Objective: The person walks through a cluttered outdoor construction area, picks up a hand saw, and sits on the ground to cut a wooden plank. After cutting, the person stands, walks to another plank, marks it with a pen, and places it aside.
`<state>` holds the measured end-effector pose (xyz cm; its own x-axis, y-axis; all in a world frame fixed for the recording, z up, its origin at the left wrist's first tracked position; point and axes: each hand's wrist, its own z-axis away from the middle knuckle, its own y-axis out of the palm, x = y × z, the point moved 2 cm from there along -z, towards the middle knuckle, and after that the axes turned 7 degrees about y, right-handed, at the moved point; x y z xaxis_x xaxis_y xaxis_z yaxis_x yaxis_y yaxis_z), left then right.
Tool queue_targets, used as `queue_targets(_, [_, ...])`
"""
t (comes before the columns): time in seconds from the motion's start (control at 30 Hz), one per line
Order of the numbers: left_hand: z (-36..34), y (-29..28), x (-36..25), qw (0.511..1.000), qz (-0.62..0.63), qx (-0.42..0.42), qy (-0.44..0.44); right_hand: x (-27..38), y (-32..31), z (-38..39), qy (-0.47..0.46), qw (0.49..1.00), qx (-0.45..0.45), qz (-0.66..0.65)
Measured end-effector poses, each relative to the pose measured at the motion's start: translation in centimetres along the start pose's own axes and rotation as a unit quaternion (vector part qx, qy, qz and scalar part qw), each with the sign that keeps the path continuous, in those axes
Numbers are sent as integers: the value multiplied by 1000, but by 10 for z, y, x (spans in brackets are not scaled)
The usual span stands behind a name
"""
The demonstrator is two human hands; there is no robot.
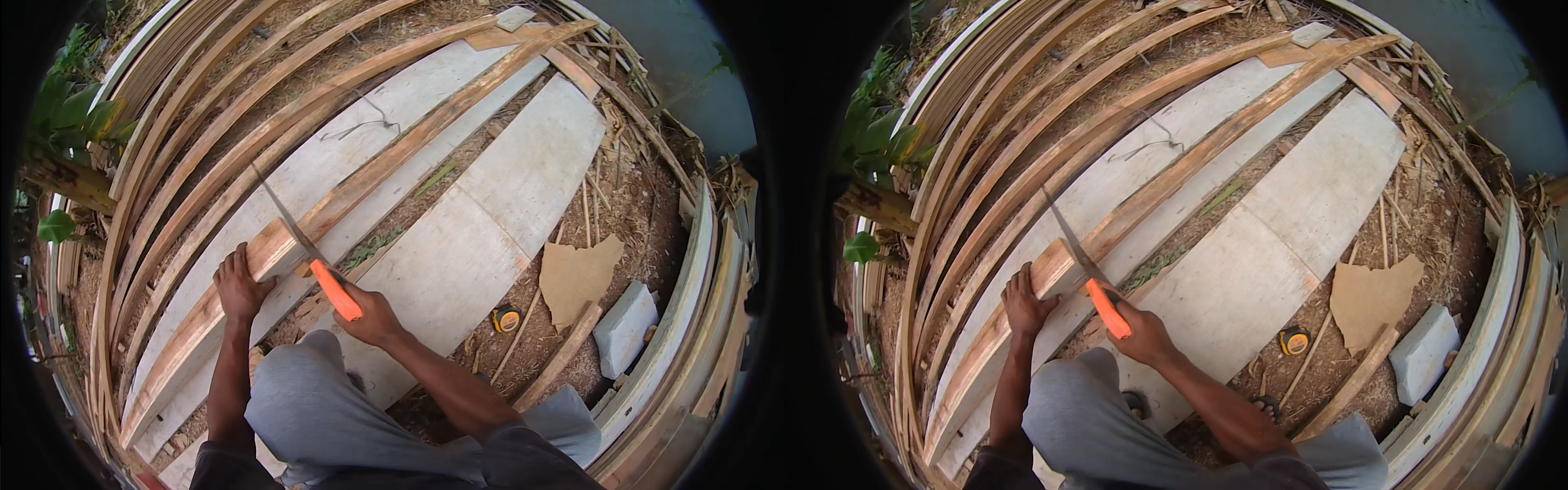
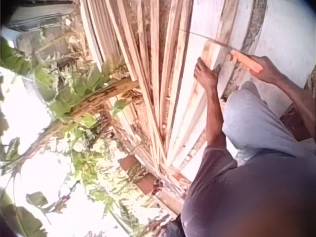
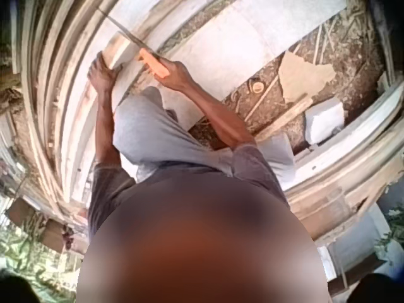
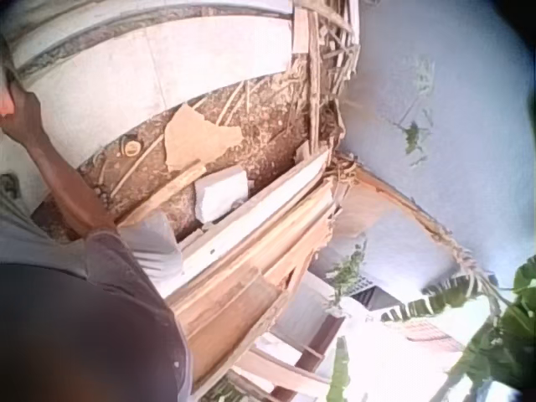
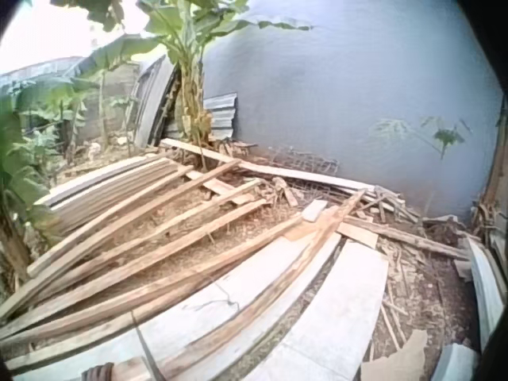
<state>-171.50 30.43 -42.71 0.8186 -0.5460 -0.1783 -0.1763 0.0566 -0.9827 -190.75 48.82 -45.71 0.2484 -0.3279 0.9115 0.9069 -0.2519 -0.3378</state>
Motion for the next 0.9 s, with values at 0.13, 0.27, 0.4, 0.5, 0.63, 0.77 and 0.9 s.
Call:
queue_targets(0.13, [1,0,2,999,0,35,-8,16,-15,11,-12,1000,8,-13])
queue_targets(0.27, [1,0,2,998,22,49,-29,18,-4,5,-24,1000,-8,-12])
queue_targets(0.4, [2,-8,-1,999,21,33,3,8,7,12,-34,999,-19,-12])
queue_targets(0.5, [-1,-12,2,998,2,49,41,1,3,15,-37,998,-45,5])
queue_targets(0.63, [-2,-13,11,996,30,81,34,7,1,14,-59,997,-12,-37])
queue_targets(0.77, [11,-14,29,997,39,60,33,20,18,21,-56,998,-12,-36])
queue_targets(0.9, [33,-19,60,998,40,50,7,15,51,30,-85,995,9,-43])
